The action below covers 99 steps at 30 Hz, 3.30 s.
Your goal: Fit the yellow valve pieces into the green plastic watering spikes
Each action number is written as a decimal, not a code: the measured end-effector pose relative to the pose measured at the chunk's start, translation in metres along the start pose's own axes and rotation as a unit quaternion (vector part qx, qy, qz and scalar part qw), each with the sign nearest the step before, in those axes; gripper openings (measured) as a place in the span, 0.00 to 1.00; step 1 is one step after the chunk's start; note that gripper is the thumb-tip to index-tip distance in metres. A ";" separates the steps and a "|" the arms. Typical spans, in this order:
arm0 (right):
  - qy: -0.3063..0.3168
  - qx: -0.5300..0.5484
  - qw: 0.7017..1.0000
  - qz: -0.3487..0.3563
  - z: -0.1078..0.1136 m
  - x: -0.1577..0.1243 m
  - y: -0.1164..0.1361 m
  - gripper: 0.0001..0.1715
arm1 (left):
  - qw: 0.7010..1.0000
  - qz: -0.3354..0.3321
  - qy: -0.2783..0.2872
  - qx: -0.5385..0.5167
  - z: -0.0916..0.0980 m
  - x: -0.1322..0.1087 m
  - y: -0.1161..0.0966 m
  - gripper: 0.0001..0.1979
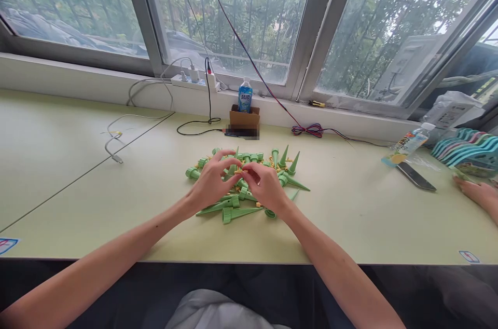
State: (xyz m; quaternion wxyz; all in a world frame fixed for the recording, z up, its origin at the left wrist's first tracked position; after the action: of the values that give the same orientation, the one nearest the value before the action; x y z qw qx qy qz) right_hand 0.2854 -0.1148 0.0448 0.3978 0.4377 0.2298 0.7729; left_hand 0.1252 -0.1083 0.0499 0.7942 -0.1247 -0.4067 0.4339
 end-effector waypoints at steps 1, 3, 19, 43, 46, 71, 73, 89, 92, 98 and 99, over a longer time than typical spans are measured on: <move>-0.002 0.002 1.000 0.001 0.000 0.000 0.000 0.11 | 1.000 -0.001 -0.003 -0.003 0.000 0.000 0.000 0.08; -0.006 0.006 1.000 0.002 0.000 0.000 0.000 0.11 | 1.000 -0.005 -0.011 -0.013 0.000 0.000 0.000 0.09; -0.035 0.018 0.999 -0.003 0.001 0.001 0.000 0.10 | 0.966 0.094 0.060 -0.234 0.004 0.005 -0.004 0.14; -0.032 0.019 0.999 0.010 0.003 0.001 0.003 0.07 | 0.896 0.194 0.108 -0.384 -0.001 0.007 0.004 0.15; -0.032 0.019 0.999 0.012 0.003 0.001 0.002 0.07 | 0.897 0.191 0.107 -0.385 -0.001 0.008 0.005 0.16; -0.036 -0.025 0.999 0.021 0.004 0.001 0.005 0.11 | 0.887 0.206 0.111 -0.399 0.002 0.007 -0.001 0.16; -0.033 -0.028 0.999 0.022 0.003 0.001 0.005 0.12 | 0.887 0.204 0.112 -0.398 0.002 0.007 -0.001 0.15; -0.016 -0.030 0.999 0.003 0.002 0.001 0.002 0.16 | 0.890 0.182 0.114 -0.403 0.001 0.007 -0.003 0.16; -0.013 -0.015 1.000 0.006 0.002 0.000 0.004 0.13 | 0.893 0.184 0.100 -0.398 0.001 0.008 0.000 0.17; -0.005 -0.019 1.000 0.022 0.000 -0.001 0.001 0.10 | 0.897 0.188 0.106 -0.386 -0.001 0.007 0.003 0.16; -0.006 -0.021 0.999 0.023 0.000 0.000 0.000 0.10 | 0.897 0.188 0.108 -0.385 -0.001 0.006 0.003 0.16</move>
State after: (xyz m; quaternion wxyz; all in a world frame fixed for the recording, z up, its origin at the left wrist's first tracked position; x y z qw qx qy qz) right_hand 0.2852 -0.1153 0.0448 0.3904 0.4387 0.2007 0.7841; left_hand 0.1261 -0.1009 0.0505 0.6268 -0.5411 -0.4227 0.3683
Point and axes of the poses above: each hand's wrist, its own x-axis towards the middle knuckle, its own z-axis out of the back of the hand, y = z × x, the point moved 3 cm from there along x, towards the middle knuckle
